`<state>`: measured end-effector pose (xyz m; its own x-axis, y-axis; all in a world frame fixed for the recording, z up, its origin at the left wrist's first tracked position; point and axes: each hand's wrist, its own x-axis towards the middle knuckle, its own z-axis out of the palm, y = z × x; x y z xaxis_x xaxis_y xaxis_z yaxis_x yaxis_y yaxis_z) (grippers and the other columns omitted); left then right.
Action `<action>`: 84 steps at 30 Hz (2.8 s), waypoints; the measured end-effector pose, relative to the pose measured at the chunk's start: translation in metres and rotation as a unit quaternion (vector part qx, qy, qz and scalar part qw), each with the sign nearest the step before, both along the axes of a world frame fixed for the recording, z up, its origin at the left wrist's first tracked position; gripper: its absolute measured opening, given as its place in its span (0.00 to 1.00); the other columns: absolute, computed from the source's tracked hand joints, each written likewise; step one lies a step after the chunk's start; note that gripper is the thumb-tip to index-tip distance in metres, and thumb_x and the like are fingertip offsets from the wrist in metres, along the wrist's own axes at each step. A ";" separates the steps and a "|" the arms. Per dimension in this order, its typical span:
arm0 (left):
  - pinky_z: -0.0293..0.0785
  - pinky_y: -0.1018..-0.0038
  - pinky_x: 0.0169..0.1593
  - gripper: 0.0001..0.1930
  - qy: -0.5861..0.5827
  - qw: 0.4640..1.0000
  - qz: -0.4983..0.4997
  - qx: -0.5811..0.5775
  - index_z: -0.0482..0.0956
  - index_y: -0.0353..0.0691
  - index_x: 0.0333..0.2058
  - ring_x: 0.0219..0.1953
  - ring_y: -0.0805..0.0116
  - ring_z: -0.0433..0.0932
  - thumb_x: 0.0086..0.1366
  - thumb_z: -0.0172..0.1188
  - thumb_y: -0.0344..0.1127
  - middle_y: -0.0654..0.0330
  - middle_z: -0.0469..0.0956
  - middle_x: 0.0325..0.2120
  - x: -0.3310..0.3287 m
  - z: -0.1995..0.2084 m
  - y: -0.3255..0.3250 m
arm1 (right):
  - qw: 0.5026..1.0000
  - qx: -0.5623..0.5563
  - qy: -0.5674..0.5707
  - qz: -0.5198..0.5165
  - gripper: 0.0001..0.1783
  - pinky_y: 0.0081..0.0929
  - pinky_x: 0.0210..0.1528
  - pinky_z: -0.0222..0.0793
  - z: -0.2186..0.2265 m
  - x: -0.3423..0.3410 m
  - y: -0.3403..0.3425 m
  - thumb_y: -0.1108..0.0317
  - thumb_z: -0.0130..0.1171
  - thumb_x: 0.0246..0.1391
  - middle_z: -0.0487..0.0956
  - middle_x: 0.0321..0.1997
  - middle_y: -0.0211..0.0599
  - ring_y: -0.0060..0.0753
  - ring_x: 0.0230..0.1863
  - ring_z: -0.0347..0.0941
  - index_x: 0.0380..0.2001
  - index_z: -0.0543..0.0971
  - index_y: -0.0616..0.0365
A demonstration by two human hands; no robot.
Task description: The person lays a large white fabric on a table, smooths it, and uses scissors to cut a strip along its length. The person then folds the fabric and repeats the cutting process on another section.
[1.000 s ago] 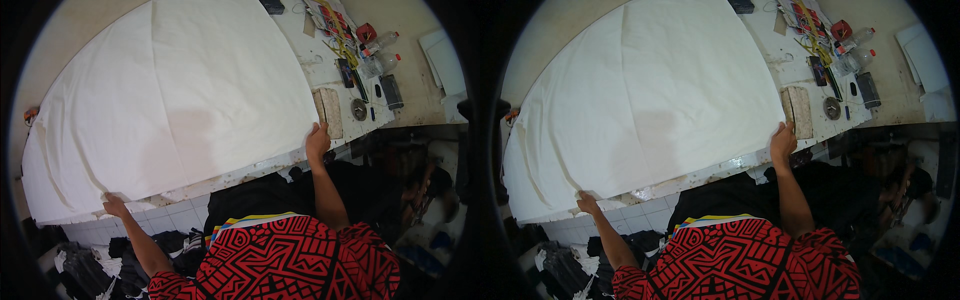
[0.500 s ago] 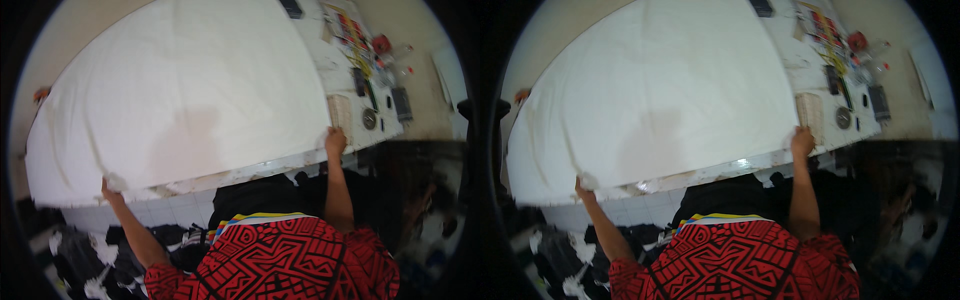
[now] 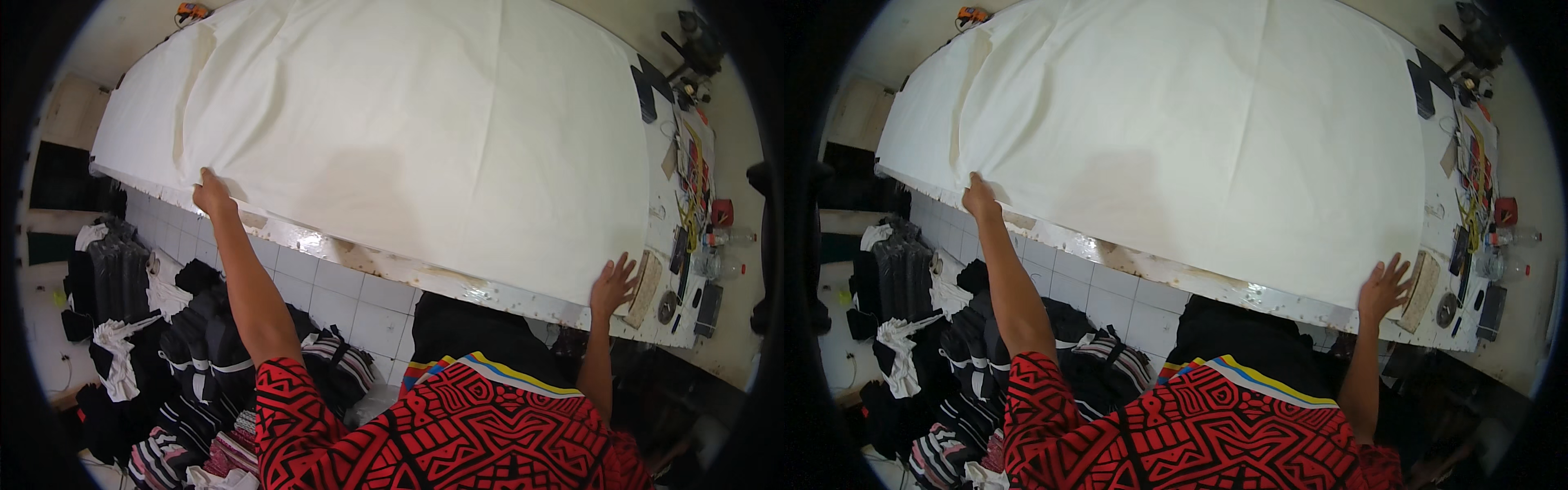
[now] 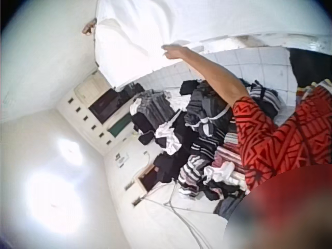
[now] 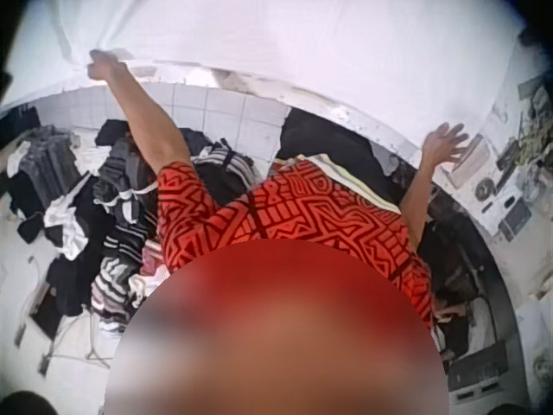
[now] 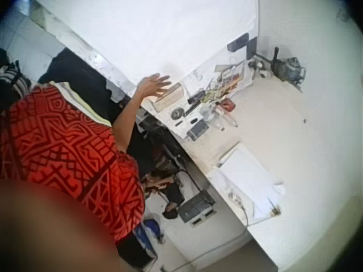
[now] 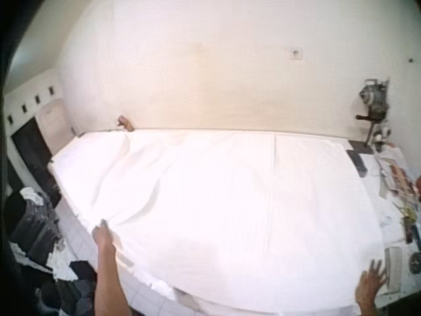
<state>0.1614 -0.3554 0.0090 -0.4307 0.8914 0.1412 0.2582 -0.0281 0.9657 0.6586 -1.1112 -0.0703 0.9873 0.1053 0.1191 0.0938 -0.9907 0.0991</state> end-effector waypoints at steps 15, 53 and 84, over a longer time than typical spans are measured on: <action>0.84 0.47 0.40 0.20 0.450 0.879 0.102 -0.121 0.78 0.37 0.46 0.37 0.40 0.88 0.83 0.44 0.47 0.42 0.86 0.34 0.018 -0.072 -0.044 | 0.985 0.108 -0.070 0.112 0.36 0.62 0.83 0.31 -0.017 0.003 -0.013 0.45 0.32 0.81 0.51 0.85 0.57 0.60 0.86 0.43 0.81 0.57 0.52; 0.37 0.36 0.79 0.41 0.446 0.517 -0.693 0.230 0.58 0.43 0.78 0.82 0.38 0.43 0.76 0.53 0.61 0.45 0.48 0.81 0.680 -0.010 -0.432 | 0.931 0.306 -0.008 0.201 0.39 0.62 0.68 0.60 0.139 0.199 0.056 0.63 0.69 0.58 0.70 0.69 0.66 0.68 0.67 0.67 0.70 0.70 0.65; 0.39 0.52 0.82 0.32 0.505 0.673 -0.503 0.199 0.64 0.54 0.77 0.81 0.49 0.49 0.81 0.36 0.57 0.55 0.58 0.79 0.952 -0.069 -0.031 | 0.978 0.157 -0.136 0.014 0.18 0.47 0.48 0.82 0.015 0.747 0.410 0.63 0.52 0.73 0.80 0.61 0.53 0.54 0.52 0.85 0.57 0.81 0.59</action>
